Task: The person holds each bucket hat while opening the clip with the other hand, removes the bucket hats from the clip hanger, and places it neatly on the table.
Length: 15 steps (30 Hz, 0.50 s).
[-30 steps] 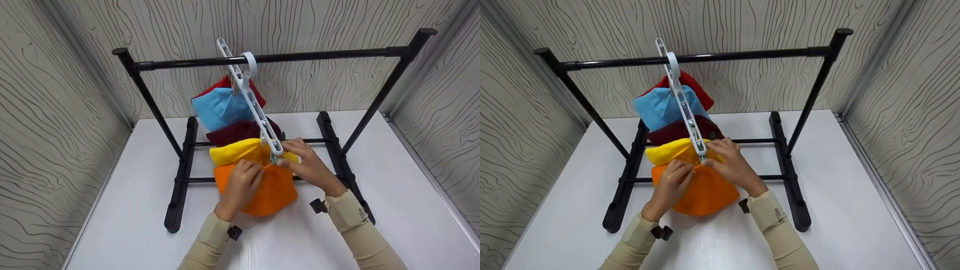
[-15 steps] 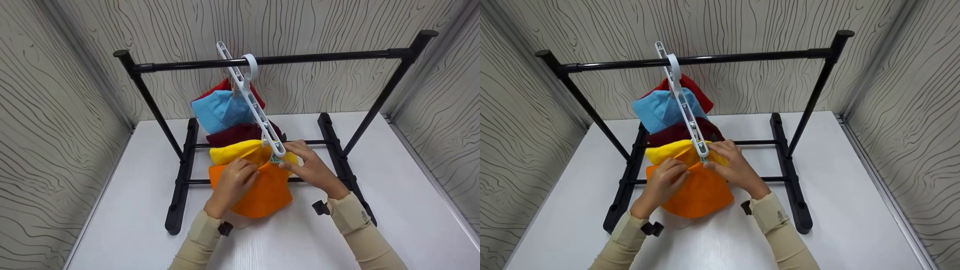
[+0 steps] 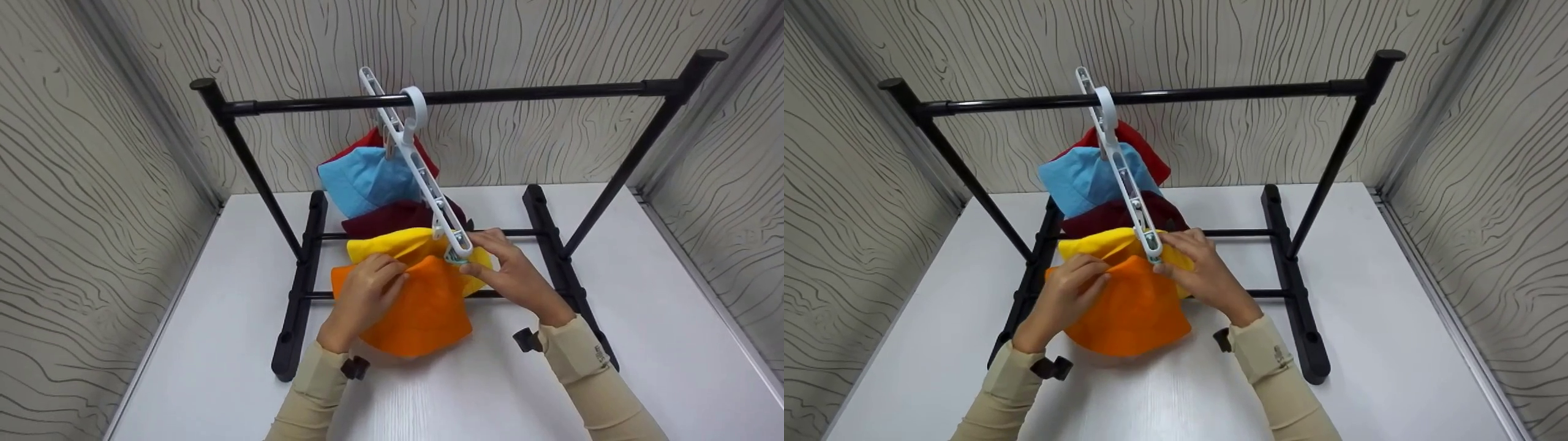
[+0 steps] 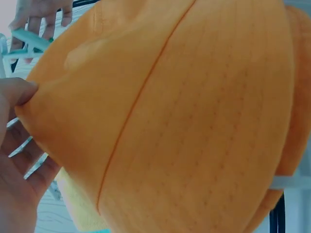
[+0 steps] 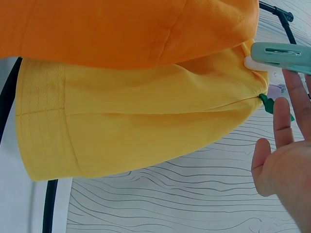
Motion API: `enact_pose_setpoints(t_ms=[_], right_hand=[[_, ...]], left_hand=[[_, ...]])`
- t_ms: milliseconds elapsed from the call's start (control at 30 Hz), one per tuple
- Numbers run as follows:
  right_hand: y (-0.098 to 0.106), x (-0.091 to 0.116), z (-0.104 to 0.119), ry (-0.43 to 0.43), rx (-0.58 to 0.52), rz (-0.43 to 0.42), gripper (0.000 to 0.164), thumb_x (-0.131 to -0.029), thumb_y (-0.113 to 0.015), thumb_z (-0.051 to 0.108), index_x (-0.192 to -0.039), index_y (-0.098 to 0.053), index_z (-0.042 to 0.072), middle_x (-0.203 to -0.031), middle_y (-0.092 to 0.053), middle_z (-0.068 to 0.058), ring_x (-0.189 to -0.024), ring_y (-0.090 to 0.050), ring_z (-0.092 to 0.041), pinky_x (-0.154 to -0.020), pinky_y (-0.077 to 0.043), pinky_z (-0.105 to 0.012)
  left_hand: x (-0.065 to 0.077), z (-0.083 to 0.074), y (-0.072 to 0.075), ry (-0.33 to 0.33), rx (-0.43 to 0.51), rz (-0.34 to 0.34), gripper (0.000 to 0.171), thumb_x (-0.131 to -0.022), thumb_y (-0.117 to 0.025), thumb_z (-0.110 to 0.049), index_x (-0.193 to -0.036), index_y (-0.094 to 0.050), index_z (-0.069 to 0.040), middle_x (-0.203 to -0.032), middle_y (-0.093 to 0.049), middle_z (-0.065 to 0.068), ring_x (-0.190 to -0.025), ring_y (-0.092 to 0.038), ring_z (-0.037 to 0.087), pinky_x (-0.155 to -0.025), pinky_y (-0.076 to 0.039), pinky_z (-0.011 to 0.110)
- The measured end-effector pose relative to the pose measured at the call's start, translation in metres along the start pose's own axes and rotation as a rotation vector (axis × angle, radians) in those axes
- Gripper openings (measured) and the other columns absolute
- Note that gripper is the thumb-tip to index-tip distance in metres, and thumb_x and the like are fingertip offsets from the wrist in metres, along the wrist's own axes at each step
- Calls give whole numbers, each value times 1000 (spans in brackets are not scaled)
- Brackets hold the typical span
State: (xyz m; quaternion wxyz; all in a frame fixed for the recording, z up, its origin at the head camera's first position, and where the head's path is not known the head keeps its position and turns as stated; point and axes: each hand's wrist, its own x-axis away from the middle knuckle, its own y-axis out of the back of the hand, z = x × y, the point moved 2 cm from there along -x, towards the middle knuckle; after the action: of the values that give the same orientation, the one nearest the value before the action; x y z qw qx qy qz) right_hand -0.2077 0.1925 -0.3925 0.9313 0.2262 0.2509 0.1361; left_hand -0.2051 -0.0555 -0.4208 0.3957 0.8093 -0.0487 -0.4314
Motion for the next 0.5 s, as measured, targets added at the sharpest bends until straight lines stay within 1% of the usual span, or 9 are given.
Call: enact_pose_setpoints(t_ms=[133, 233, 367, 500], right_hand=[[0, 1, -1, 22, -14, -2, 49, -84, -70, 3, -131, -58, 5, -123, -59, 1, -110, -47, -6, -104, -38, -19], [1, 1, -2, 15, -10, -6, 49, -85, -70, 3, -132, -58, 5, -123, -58, 3, -110, -47, -5, -104, -38, -19], [2, 2, -4, 4, 5, -19, 47, -85, -69, 3, -131, -59, 6, -122, -59, 4, -109, -47, -5, -102, -40, -19], [3, 2, -4, 18, 10, -27, 45, -85, -70, 3, -129, -60, 6, -122, -60, 4, -109, -47, -6, -102, -40, -19]], left_hand=[[2, 5, 6, -3, -8, -34, 10, -91, -67, -17, -97, -71, -10, -94, -67, 0, -89, -59, 15, -86, -52, 25], [3, 10, 13, 8, -7, -65, 9, -92, -64, -15, -97, -69, -9, -93, -65, 2, -89, -58, 16, -86, -52, 26], [4, 18, 23, 45, -11, -96, 10, -93, -63, -14, -97, -69, -7, -94, -65, 4, -88, -57, 18, -86, -53, 28], [7, 25, 33, 89, -19, -118, 10, -93, -63, -13, -98, -69, -6, -96, -67, 5, -88, -57, 18, -84, -53, 28]])
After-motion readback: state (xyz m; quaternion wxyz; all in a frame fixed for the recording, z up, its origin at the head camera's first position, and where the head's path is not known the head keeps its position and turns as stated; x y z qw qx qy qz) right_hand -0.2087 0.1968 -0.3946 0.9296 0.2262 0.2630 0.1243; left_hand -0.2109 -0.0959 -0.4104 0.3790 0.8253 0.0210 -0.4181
